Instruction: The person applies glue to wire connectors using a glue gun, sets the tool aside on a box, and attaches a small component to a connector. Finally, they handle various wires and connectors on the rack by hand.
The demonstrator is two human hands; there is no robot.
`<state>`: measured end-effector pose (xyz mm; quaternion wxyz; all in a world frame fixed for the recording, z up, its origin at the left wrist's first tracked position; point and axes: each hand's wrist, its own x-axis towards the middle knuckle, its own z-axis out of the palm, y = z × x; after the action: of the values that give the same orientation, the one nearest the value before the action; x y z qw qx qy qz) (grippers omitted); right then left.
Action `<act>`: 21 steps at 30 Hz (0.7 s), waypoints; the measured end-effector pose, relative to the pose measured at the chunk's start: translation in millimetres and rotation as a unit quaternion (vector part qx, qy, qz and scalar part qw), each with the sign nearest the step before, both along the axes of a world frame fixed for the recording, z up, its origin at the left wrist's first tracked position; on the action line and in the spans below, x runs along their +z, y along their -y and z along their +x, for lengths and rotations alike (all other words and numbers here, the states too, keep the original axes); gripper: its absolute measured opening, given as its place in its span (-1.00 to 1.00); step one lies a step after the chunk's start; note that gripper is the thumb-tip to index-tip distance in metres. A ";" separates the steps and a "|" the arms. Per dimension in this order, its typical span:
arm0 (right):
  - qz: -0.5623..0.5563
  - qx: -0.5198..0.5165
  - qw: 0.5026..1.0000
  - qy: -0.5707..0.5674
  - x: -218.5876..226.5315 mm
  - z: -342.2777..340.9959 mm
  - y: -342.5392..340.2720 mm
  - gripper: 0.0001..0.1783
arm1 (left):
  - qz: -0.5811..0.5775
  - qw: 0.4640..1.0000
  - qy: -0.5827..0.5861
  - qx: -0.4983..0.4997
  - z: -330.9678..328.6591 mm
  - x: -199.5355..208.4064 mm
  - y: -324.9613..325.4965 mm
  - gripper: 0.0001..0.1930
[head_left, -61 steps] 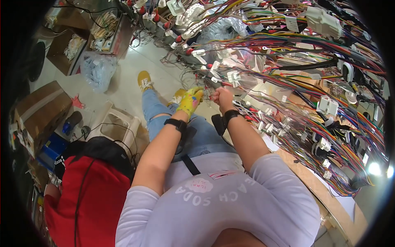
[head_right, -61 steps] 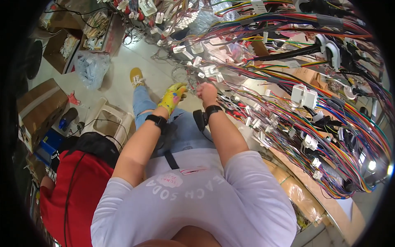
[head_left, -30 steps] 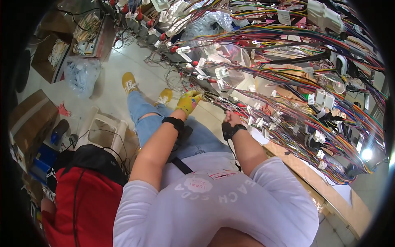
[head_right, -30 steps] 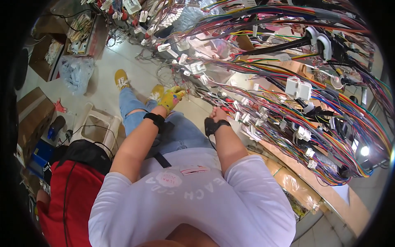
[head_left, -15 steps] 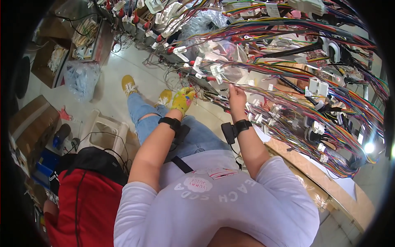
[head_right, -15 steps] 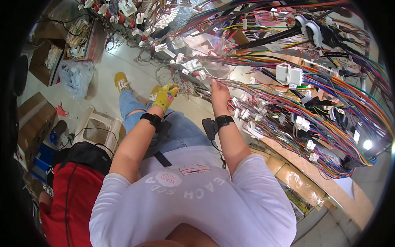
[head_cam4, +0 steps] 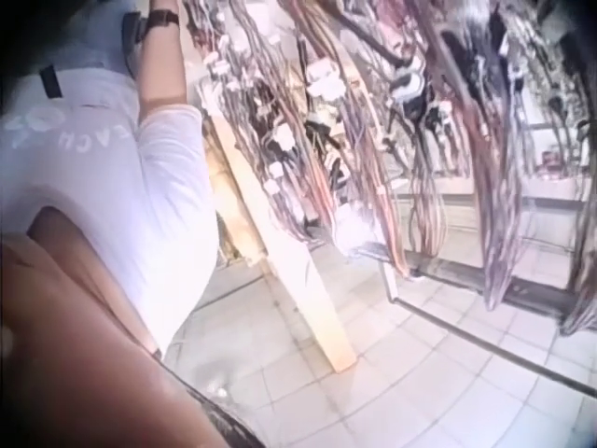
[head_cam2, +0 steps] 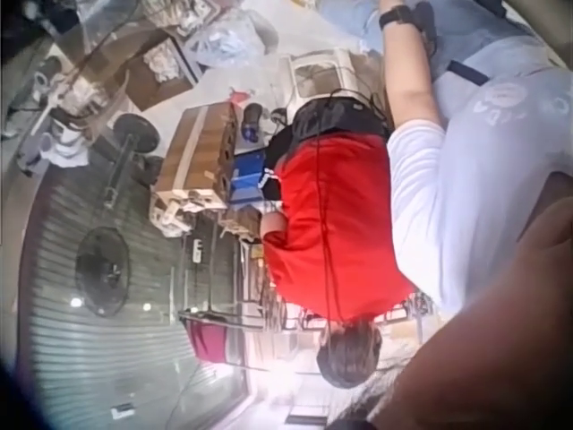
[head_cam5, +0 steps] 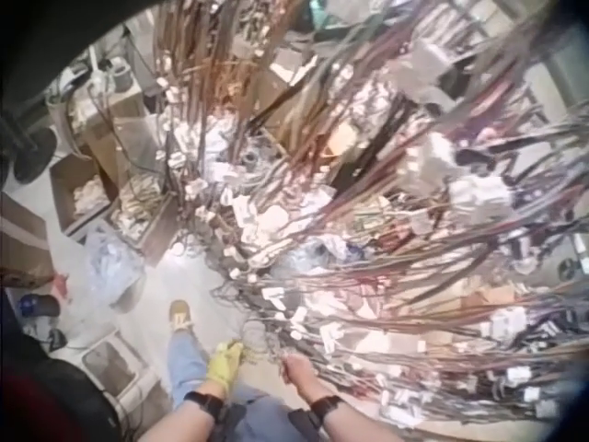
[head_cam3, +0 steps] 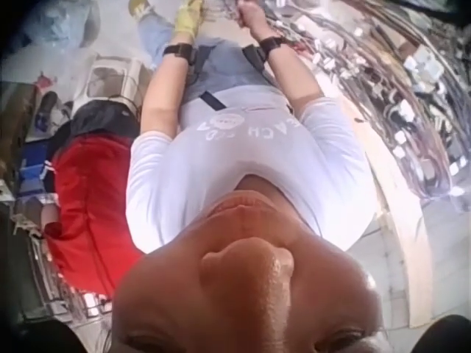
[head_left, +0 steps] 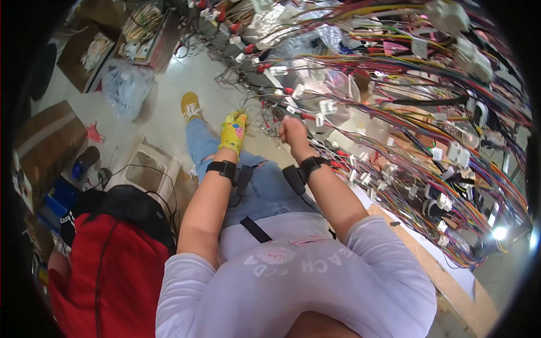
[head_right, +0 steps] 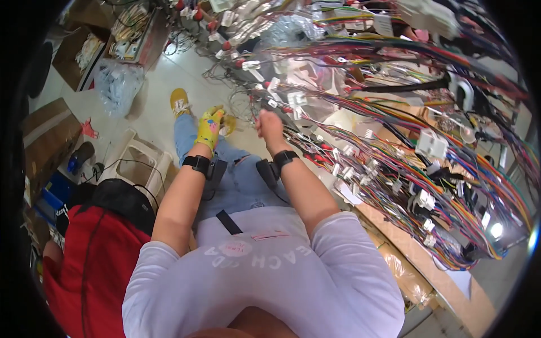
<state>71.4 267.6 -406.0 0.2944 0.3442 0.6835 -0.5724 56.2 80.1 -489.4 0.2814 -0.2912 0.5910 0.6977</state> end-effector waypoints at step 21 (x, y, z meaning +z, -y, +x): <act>-0.046 0.001 0.984 0.170 -23.4 -35.5 17.7 -0.76 | 0.070 0.993 0.039 0.091 2.3 13.4 37.3 -0.64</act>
<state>35.8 249.9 -429.4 0.4223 0.4219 0.5967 -0.5363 58.5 42.8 -476.0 0.2594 -0.3504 0.5006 0.7478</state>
